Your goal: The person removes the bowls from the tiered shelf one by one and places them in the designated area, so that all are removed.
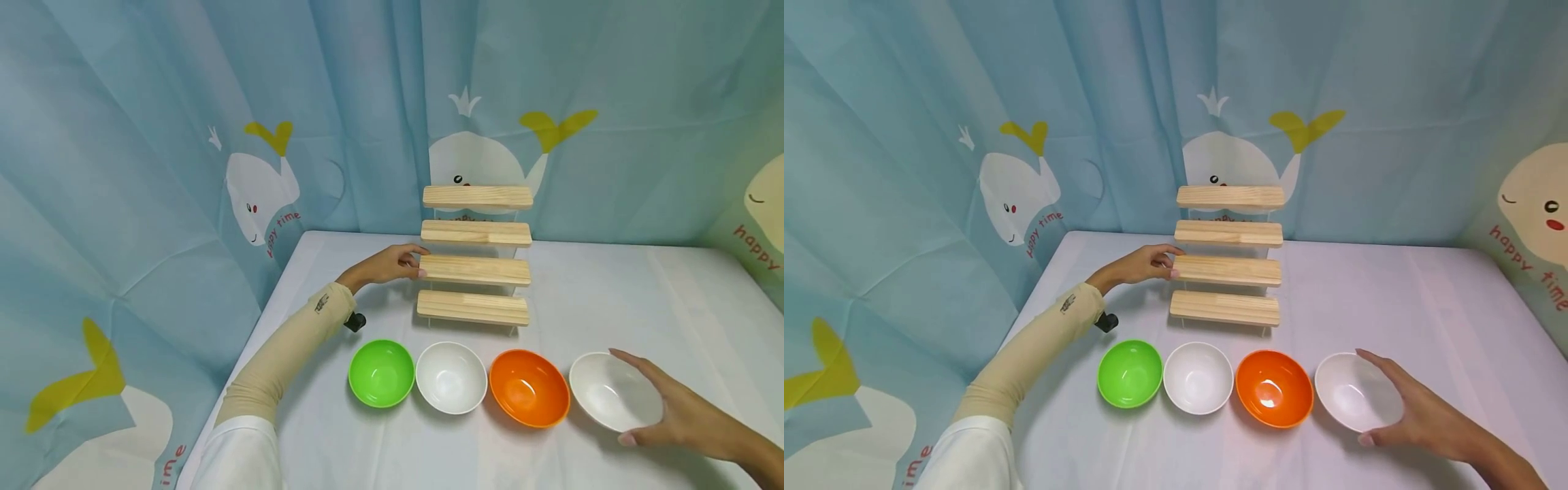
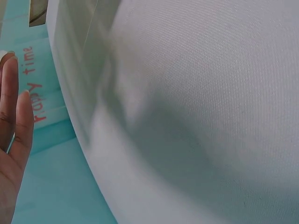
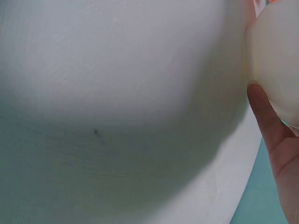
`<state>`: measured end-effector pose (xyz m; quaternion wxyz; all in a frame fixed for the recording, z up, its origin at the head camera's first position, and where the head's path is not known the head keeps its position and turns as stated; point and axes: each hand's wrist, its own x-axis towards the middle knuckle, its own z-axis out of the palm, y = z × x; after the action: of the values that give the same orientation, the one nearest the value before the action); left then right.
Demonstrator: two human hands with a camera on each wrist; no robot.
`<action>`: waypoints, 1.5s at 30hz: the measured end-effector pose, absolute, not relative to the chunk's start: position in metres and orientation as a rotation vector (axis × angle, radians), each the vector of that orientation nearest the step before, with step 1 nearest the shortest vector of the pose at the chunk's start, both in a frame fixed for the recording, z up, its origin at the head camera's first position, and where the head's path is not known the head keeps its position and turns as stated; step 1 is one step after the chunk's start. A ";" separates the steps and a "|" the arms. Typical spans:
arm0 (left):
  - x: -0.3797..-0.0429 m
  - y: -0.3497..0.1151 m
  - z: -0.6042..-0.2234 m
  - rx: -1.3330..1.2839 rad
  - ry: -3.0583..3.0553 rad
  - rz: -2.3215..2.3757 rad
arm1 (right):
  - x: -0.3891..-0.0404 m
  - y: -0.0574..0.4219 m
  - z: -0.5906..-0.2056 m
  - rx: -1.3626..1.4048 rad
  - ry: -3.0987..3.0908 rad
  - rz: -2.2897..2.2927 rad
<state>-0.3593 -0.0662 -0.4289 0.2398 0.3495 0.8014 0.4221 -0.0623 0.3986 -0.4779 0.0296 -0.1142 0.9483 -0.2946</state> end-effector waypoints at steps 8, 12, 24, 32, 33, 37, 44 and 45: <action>-0.360 -0.067 -0.427 0.951 2.211 1.136 | -0.062 0.404 -0.476 -0.428 2.870 -0.973; -0.359 -0.067 -0.427 0.951 2.213 1.132 | -0.060 0.409 -0.476 -0.452 2.816 -1.017; -0.357 -0.068 -0.427 0.955 2.199 1.153 | -0.059 0.413 -0.479 -0.467 2.754 -1.127; -0.358 -0.067 -0.428 0.952 2.203 1.148 | -0.056 0.413 -0.479 -0.493 2.740 -1.151; -0.358 -0.067 -0.428 0.953 2.201 1.150 | -0.056 0.413 -0.479 -0.500 2.742 -1.150; -0.358 -0.066 -0.428 0.953 2.198 1.148 | -0.054 0.413 -0.478 -0.509 2.754 -1.134; -0.357 -0.066 -0.427 0.948 2.190 1.170 | -0.054 0.413 -0.478 -0.477 2.772 -1.094; -0.357 -0.066 -0.428 0.945 2.187 1.172 | -0.054 0.413 -0.479 -0.475 2.776 -1.091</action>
<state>-0.3570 -0.0655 -0.4277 0.2411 0.3455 0.7994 0.4283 -0.0540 0.4130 -0.4786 0.0608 -0.1571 0.9174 -0.3605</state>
